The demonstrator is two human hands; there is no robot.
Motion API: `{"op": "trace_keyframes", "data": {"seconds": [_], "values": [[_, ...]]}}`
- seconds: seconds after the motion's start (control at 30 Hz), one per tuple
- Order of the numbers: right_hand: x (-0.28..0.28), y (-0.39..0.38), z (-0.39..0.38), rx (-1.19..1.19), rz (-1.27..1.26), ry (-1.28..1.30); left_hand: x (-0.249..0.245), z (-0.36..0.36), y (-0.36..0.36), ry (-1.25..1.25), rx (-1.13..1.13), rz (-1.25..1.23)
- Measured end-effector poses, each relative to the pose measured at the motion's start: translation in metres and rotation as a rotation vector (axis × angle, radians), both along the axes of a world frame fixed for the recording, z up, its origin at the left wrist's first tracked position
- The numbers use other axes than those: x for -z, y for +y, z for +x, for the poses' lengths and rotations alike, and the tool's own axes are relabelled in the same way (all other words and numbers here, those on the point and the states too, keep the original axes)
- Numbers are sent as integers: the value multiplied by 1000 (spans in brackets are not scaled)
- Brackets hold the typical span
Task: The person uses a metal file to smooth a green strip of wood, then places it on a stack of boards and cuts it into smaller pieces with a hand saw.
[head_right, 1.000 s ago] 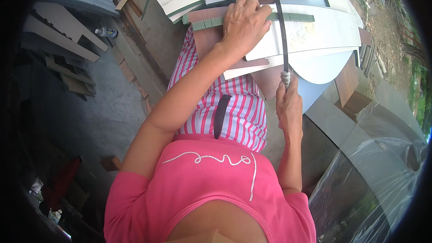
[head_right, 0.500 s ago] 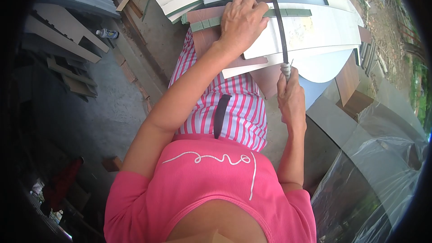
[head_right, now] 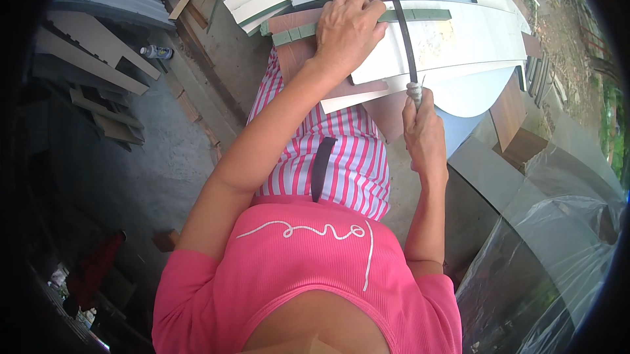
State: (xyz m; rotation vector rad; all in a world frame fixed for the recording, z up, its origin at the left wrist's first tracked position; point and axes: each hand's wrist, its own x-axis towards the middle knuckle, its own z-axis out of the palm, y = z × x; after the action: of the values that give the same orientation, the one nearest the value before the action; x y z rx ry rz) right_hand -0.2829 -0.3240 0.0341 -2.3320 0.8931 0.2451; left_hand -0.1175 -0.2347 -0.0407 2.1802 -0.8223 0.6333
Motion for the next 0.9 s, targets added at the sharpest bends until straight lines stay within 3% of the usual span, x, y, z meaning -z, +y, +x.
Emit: {"op": "trace_keyframes", "data": {"seconds": [0.17, 0.23, 0.7, 0.9], "values": [[9, -9, 20, -52, -47, -43, 0, 0, 1, 11, 7, 13], [-7, -3, 29, -6, -7, 51, -3, -1, 2, 15, 6, -9], [2, -3, -36, -22, -39, 38, -5, -2, 1, 32, -36, -18], [-7, -2, -15, -23, -45, 63, -3, 2, 2, -3, -10, -21]]}}
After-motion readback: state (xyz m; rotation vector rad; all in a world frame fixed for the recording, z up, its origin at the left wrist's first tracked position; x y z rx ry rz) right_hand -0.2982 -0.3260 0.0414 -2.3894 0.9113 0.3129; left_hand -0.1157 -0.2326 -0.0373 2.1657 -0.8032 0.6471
